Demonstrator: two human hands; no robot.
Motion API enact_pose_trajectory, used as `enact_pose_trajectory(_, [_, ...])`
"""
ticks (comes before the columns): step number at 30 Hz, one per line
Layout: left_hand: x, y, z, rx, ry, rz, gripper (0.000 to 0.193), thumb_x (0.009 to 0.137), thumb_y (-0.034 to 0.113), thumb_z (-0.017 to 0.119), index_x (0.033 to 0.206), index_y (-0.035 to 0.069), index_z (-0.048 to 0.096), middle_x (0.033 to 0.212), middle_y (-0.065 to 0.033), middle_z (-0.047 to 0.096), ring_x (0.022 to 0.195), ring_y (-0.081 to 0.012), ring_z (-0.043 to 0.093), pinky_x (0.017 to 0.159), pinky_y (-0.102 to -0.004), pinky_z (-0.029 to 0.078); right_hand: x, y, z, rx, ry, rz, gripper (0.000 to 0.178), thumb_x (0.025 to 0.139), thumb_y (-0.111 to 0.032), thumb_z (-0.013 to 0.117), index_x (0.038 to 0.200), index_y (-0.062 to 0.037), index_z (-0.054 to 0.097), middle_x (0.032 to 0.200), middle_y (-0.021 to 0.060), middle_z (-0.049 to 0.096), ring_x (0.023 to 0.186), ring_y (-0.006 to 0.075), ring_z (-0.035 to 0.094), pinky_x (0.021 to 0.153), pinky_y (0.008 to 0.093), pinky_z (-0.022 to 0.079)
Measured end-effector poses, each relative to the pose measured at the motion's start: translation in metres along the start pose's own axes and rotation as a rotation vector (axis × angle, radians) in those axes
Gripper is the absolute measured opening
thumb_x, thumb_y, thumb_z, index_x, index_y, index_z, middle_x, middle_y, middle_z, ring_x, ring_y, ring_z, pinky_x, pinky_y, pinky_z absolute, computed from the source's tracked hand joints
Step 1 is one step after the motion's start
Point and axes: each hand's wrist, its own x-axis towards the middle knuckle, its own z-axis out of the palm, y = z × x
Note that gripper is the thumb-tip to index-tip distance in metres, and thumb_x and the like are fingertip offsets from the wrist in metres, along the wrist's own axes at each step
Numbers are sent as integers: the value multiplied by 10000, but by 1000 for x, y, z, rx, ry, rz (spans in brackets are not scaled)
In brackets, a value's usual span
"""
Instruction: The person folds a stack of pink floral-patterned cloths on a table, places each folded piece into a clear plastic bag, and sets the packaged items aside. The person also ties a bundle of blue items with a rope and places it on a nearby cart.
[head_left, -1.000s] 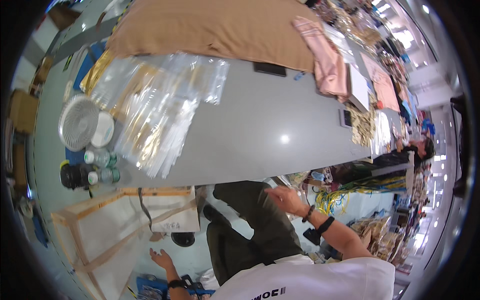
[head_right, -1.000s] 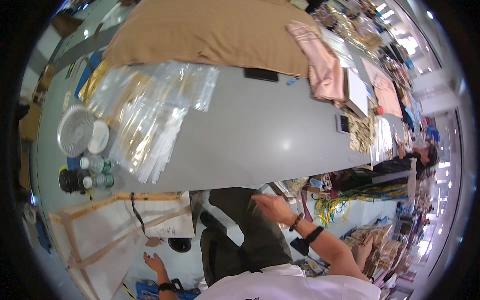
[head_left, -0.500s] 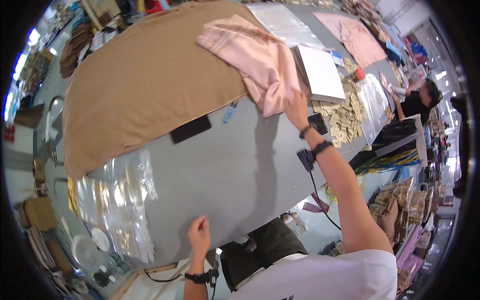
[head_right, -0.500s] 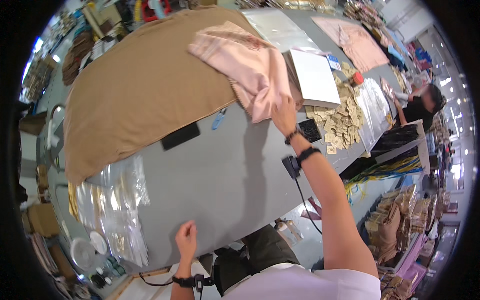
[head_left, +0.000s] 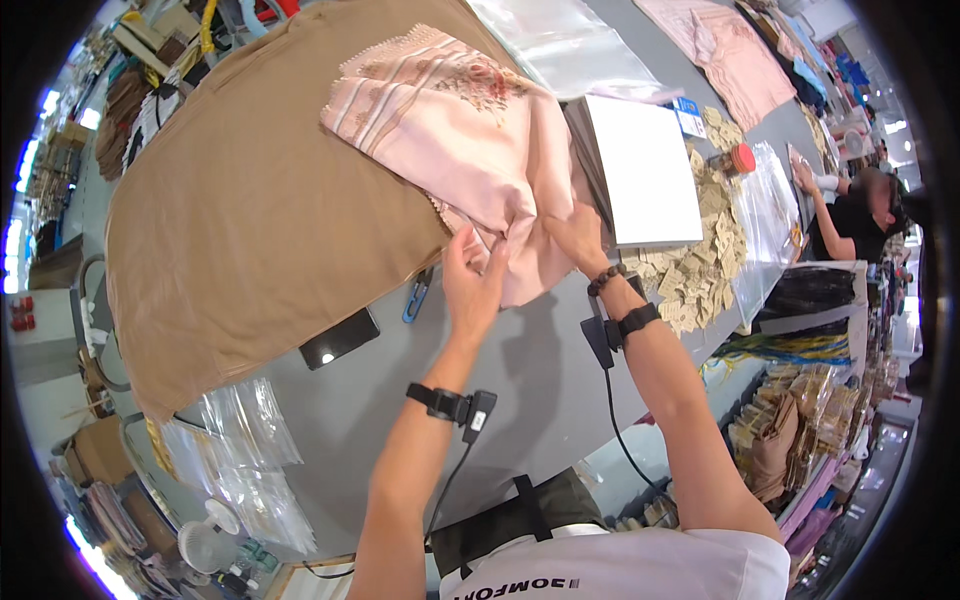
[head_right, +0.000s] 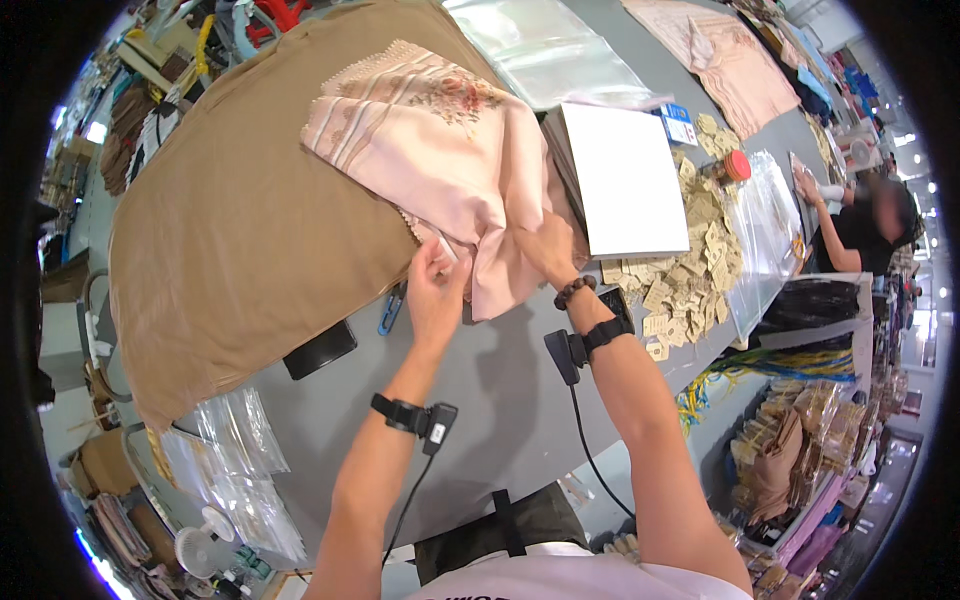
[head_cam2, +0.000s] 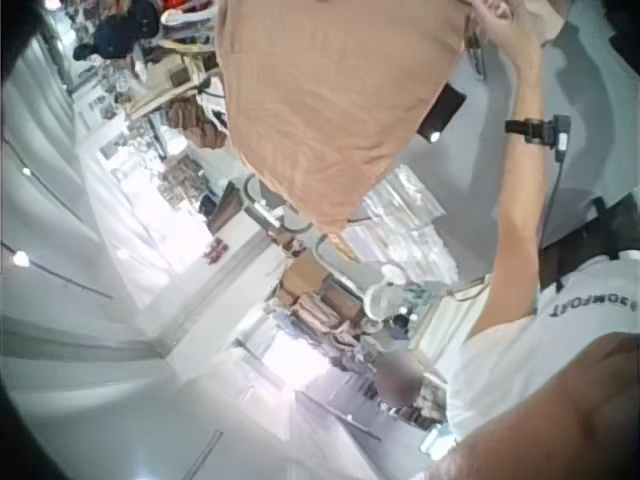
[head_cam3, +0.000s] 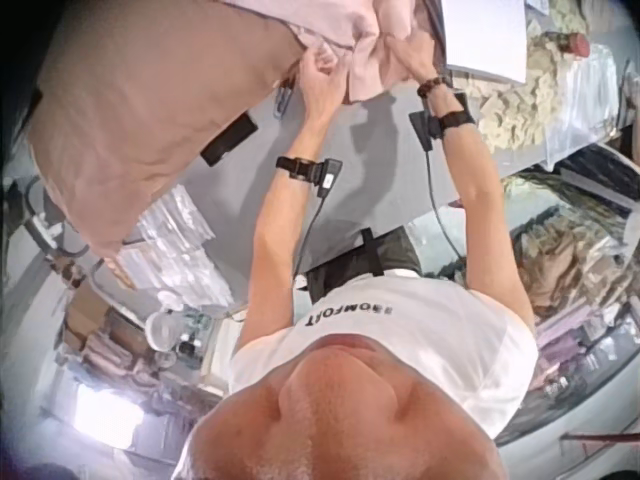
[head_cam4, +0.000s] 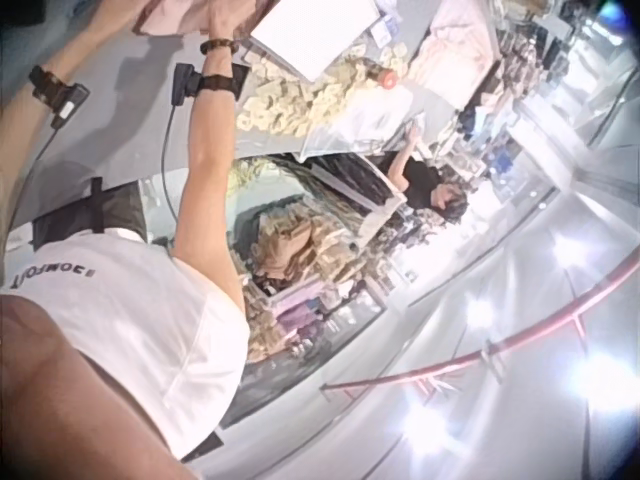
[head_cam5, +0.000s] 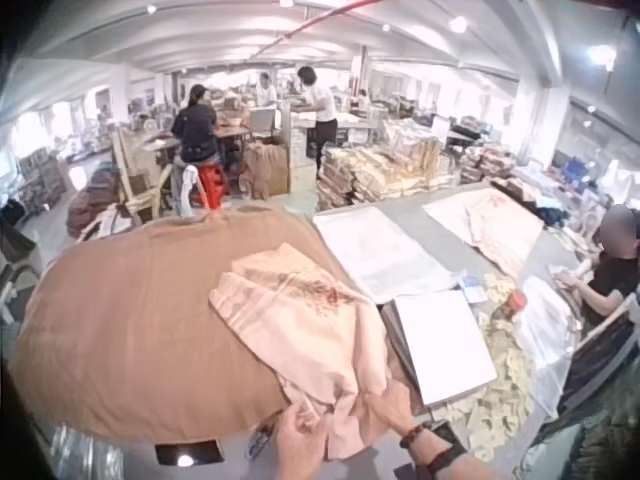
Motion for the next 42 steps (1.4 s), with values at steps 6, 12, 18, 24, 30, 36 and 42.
enact_pose_trajectory(6, [71,38,-35,-384,-308,-415,596,947,435,712,1364,35,563,1225,-80,646,1081,-166,622,880,-306,507,-51,-71,55,-144,23,-703,194,766,-22,658,956,16,653,917,183,618,833,378,644,758,452,544])
enact_pose_trajectory(12, [59,4,-143,-503,-127,-435,539,953,129,676,1412,-92,501,1369,-170,605,1188,-277,624,1011,-382,497,-131,-122,84,286,-351,-656,368,817,-112,685,1151,35,636,1215,218,560,1056,381,621,897,419,542])
enact_pose_trajectory(18, [5,-37,-216,-758,-45,-576,542,1045,303,548,1447,-52,469,1404,-203,579,1265,-328,586,1078,-438,477,-139,-52,72,125,336,-274,500,839,-158,754,1255,55,575,1143,249,639,1137,436,580,987,495,487])
enact_pose_trajectory(24, [-11,-55,-225,-550,33,-462,546,1032,271,594,1465,-30,455,1416,-194,565,1273,-312,572,1100,-416,449,-123,-20,99,119,-201,278,800,779,-488,804,1249,113,563,1147,291,666,1074,424,645,929,478,518])
enact_pose_trajectory(30, [-55,-44,-201,405,301,125,968,824,289,847,1546,-24,283,1592,-253,293,1438,-367,368,1153,-466,353,-126,-57,110,566,-122,275,478,858,-336,745,1091,74,664,984,209,737,885,252,724,773,389,561])
enact_pose_trajectory(36, [-93,-38,-148,892,90,181,1320,581,403,967,1583,14,202,1611,-339,152,1500,-513,170,1197,-596,223,-155,-141,62,914,-127,-113,285,924,-178,692,1122,25,666,992,79,730,877,131,662,773,311,550])
enact_pose_trajectory(42, [-96,-21,-151,491,353,275,908,823,328,794,1538,15,331,1558,-254,346,1433,-396,360,1159,-513,351,-193,-237,71,562,-298,-729,195,821,-130,722,873,-29,563,871,159,636,805,397,625,703,466,518])
